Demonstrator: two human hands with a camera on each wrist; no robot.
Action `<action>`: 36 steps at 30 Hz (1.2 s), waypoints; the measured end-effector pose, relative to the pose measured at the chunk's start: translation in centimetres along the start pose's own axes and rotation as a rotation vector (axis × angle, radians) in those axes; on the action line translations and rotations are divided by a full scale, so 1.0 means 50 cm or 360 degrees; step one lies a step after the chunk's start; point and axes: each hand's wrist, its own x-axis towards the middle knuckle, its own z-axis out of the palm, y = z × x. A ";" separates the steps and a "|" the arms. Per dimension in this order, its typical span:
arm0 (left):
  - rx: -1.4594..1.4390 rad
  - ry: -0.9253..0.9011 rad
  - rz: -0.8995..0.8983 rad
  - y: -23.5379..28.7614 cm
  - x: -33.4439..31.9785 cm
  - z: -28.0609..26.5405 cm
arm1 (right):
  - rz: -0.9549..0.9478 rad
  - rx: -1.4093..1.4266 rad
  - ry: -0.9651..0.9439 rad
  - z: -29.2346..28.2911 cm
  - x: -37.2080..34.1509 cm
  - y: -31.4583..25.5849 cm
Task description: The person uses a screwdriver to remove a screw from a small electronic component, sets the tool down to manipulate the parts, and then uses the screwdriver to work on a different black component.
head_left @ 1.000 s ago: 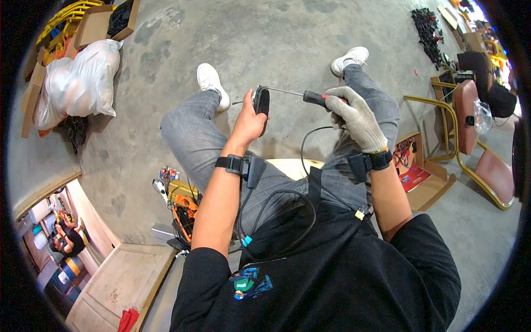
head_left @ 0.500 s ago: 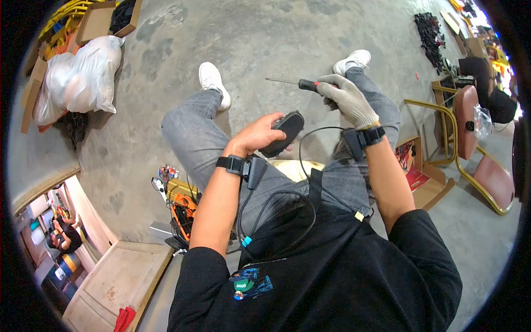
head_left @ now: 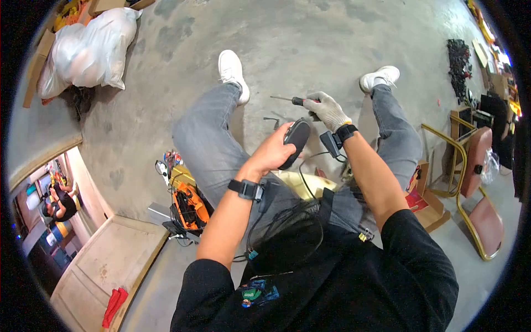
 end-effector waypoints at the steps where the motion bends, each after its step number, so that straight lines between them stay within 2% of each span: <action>1: 0.0008 0.0076 0.0050 -0.004 0.002 0.000 | 0.0016 0.0002 -0.0016 0.011 0.016 0.001; 3: -0.0088 0.0084 0.0069 -0.018 0.005 0.001 | 0.0079 -0.0063 0.0014 0.027 0.047 0.010; 5: 0.0379 0.0395 0.0425 -0.047 0.014 0.001 | 0.0056 -0.0155 0.0026 0.047 0.098 0.045; 6: 0.0291 0.0402 0.0237 -0.028 0.009 0.002 | 0.0006 -0.0241 0.0049 0.059 0.114 0.050; 9: 0.0249 0.0454 0.0105 0.018 -0.004 0.003 | 0.0206 -0.0192 0.0018 0.079 0.132 0.029; 11: 0.0154 0.0428 -0.0008 0.017 -0.005 0.001 | 0.0237 -0.0245 0.0007 0.091 0.146 0.014; 13: 0.0198 0.0399 0.0056 0.007 -0.008 0.004 | 0.0260 -0.0297 0.0005 0.100 0.155 0.004; 14: 0.0289 0.0468 0.0182 0.004 -0.004 0.011 | 0.0248 -0.0251 -0.0026 0.103 0.158 -0.002; 19: 0.0065 0.0322 -0.0047 0.027 -0.022 0.014 | 0.0305 -0.0137 -0.0035 0.113 0.171 -0.016; 21: -0.0012 0.0343 0.0101 0.031 -0.021 0.018 | 0.0294 -0.0122 -0.0055 0.112 0.177 -0.015; 25: 0.0021 0.0366 0.0102 0.040 -0.025 0.015 | 0.0280 -0.0130 0.0013 0.126 0.189 -0.008; 27: 0.0052 0.0394 0.0209 0.030 -0.023 0.017 | 0.0311 -0.0135 -0.0037 0.127 0.195 -0.008; 34: -0.0105 0.0387 0.0165 0.021 -0.024 0.023 | 0.0334 -0.0156 -0.0009 0.129 0.198 -0.003; 36: 0.0027 0.0401 0.0164 0.036 -0.026 0.019 | 0.0164 -0.0366 -0.0049 0.129 0.215 0.031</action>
